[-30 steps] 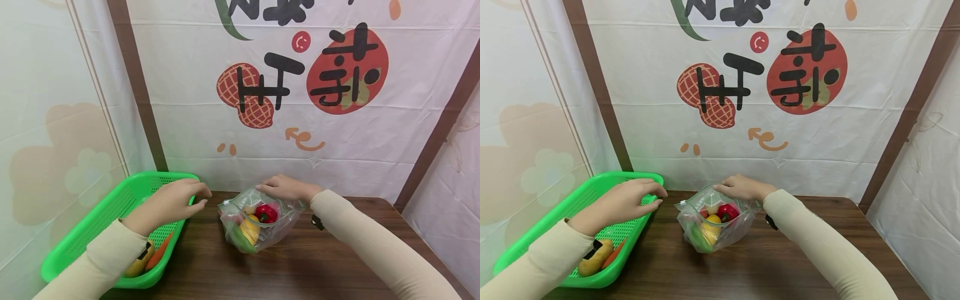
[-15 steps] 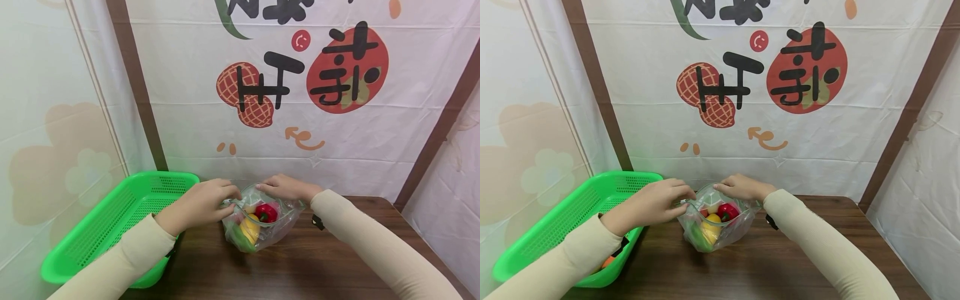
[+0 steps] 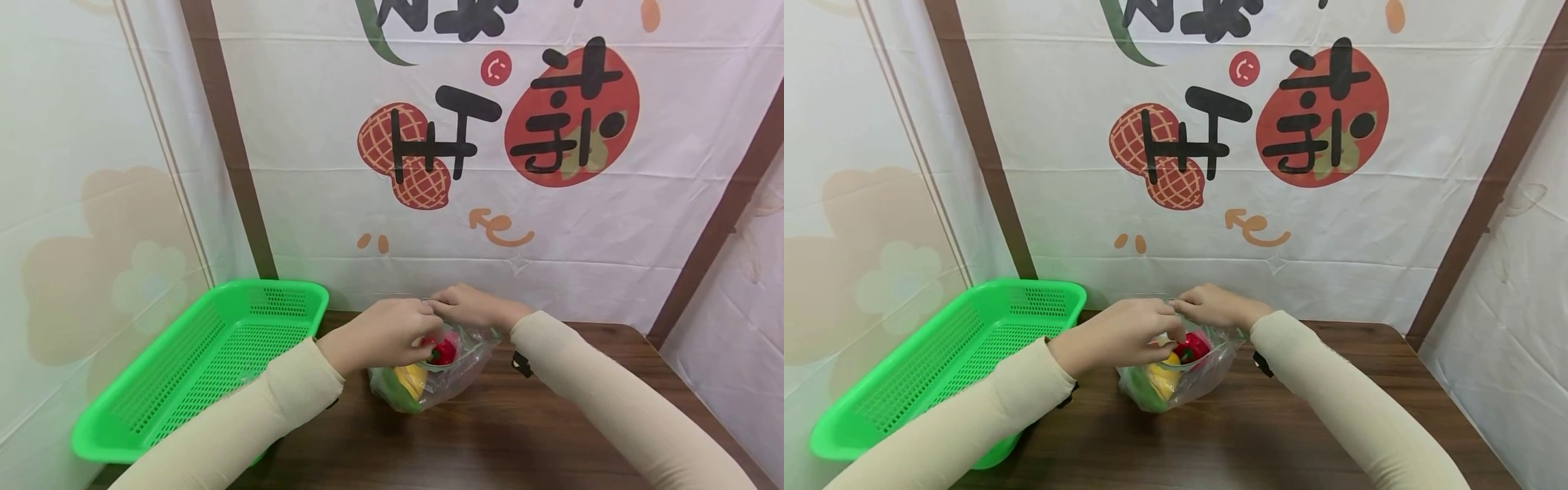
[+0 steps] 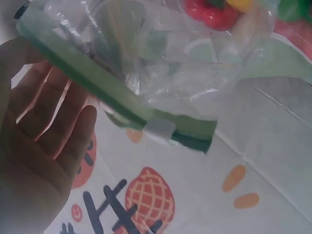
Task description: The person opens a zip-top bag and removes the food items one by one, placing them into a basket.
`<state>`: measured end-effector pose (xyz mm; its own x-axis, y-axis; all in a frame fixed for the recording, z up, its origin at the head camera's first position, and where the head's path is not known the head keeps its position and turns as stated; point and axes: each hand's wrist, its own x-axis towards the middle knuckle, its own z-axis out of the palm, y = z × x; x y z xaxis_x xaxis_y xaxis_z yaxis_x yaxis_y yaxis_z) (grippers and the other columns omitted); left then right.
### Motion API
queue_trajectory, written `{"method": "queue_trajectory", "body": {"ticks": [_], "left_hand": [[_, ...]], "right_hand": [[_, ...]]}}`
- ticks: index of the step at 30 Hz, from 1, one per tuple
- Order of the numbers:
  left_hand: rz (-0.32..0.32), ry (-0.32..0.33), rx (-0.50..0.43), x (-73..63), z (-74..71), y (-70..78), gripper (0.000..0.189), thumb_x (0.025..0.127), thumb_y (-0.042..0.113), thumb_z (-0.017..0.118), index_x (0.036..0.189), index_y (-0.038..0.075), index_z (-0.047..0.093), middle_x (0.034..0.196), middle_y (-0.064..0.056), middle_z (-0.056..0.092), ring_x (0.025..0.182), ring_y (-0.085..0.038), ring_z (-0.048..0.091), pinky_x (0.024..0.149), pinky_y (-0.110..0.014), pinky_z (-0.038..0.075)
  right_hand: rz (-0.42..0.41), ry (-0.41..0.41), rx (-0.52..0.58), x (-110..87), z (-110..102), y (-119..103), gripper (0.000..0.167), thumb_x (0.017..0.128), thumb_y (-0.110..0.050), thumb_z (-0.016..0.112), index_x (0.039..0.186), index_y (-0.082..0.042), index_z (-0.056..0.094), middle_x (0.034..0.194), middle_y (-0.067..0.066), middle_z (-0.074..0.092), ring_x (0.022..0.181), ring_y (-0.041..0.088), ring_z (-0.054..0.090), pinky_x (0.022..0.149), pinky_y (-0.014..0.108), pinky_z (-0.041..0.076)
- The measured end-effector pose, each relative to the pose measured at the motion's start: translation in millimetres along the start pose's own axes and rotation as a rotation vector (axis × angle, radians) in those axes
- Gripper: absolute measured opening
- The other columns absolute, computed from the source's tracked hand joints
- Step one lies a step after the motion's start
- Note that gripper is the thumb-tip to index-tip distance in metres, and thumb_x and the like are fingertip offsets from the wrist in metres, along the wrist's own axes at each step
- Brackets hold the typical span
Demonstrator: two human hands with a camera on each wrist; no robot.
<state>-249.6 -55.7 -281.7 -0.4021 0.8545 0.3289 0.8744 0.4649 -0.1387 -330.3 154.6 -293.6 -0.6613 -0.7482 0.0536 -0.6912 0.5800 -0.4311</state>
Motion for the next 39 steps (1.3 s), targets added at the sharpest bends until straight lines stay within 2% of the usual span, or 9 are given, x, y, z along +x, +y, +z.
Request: {"method": "queue_trajectory", "body": {"ticks": [6, 12, 16, 19, 21, 25, 29, 36, 39], "left_hand": [[-0.017, -0.068, 0.009, 9.7, 4.3, -0.3, 0.007, 0.088, 0.016, 0.072, 0.094, 0.019, 0.074, 0.09, 0.007, 0.068, 0.077, -0.005, 0.057, 0.065, -0.019, 0.048], [-0.049, -0.18, -0.073, 16.6, 8.9, -4.0, 0.005, 0.088, 0.017, 0.076, 0.093, 0.018, 0.075, 0.084, 0.01, 0.067, 0.073, -0.004, 0.057, 0.065, -0.02, 0.048], [0.012, -0.225, -0.125, 23.7, 19.7, -5.1, 0.006, 0.088, 0.011, 0.076, 0.087, 0.016, 0.073, 0.07, 0.011, 0.059, 0.064, -0.002, 0.049, 0.06, -0.015, 0.041], [0.073, -0.262, -0.101, 27.4, 29.4, -2.7, 0.013, 0.088, 0.003, 0.072, 0.082, 0.014, 0.071, 0.061, 0.012, 0.049, 0.057, 0.0, 0.04, 0.056, -0.012, 0.035], [0.073, -0.311, -0.059, 28.0, 35.6, -0.6, 0.016, 0.089, 0.002, 0.071, 0.079, 0.014, 0.07, 0.058, 0.012, 0.045, 0.054, -0.001, 0.036, 0.053, -0.013, 0.033], [0.014, -0.439, 0.017, 26.5, 43.3, 3.3, 0.013, 0.089, 0.007, 0.074, 0.083, 0.018, 0.075, 0.059, 0.011, 0.05, 0.053, -0.004, 0.041, 0.053, -0.013, 0.039], [-0.061, -0.556, 0.048, 25.0, 46.6, 6.6, 0.006, 0.089, 0.014, 0.077, 0.087, 0.02, 0.076, 0.062, 0.009, 0.056, 0.056, -0.006, 0.048, 0.057, -0.016, 0.045], [-0.157, -0.684, 0.019, 15.3, 53.7, 15.6, 0.01, 0.087, 0.013, 0.077, 0.087, 0.022, 0.074, 0.063, 0.009, 0.058, 0.055, -0.008, 0.049, 0.054, -0.02, 0.045], [-0.205, -0.738, 0.038, 12.1, 58.8, 18.4, 0.011, 0.085, 0.016, 0.079, 0.089, 0.025, 0.074, 0.066, 0.008, 0.058, 0.06, -0.011, 0.05, 0.058, -0.023, 0.046]], "right_hand": [[0.001, -0.007, -0.006, -0.1, 1, 0, 0.03, 0.107, -0.033, 0.046, 0.091, -0.024, 0.07, 0.065, -0.009, 0.05, 0.06, 0.007, 0.048, 0.064, 0.029, 0.045], [0.017, 0.0, -0.015, -0.4, 0, 0, 0.034, 0.107, -0.035, 0.044, 0.09, -0.024, 0.071, 0.066, -0.009, 0.052, 0.062, 0.008, 0.05, 0.066, 0.031, 0.046], [0.027, 0.0, 0.015, -0.6, 0, -3, 0.035, 0.107, -0.039, 0.045, 0.091, -0.024, 0.072, 0.067, -0.009, 0.053, 0.065, 0.009, 0.052, 0.067, 0.032, 0.045], [0.03, 0.005, 0.025, 0.5, 0, -4, 0.035, 0.106, -0.042, 0.047, 0.092, -0.022, 0.072, 0.067, -0.009, 0.049, 0.067, 0.01, 0.051, 0.069, 0.032, 0.044], [0.023, 0.015, 0.017, 1.9, 1, -4, 0.034, 0.105, -0.042, 0.048, 0.095, -0.021, 0.073, 0.069, -0.01, 0.048, 0.07, 0.009, 0.052, 0.071, 0.032, 0.044], [0.013, 0.023, 0.007, 4.4, 2, -4, 0.034, 0.105, -0.039, 0.049, 0.095, -0.016, 0.071, 0.066, -0.009, 0.041, 0.064, 0.009, 0.045, 0.066, 0.031, 0.043], [0.007, 0.014, 0.014, 5.8, 2, -6, 0.035, 0.105, -0.037, 0.051, 0.085, -0.012, 0.066, 0.062, -0.007, 0.033, 0.058, 0.009, 0.035, 0.059, 0.029, 0.039], [-0.028, -0.023, -0.012, 11.0, 7, -8, 0.036, 0.104, -0.034, 0.054, 0.09, -0.006, 0.07, 0.064, -0.008, 0.037, 0.059, 0.008, 0.042, 0.061, 0.028, 0.041], [-0.051, -0.035, -0.024, 13.8, 11, -8, 0.035, 0.104, -0.035, 0.053, 0.095, -0.008, 0.072, 0.066, -0.009, 0.041, 0.063, 0.008, 0.047, 0.064, 0.029, 0.043]]}}
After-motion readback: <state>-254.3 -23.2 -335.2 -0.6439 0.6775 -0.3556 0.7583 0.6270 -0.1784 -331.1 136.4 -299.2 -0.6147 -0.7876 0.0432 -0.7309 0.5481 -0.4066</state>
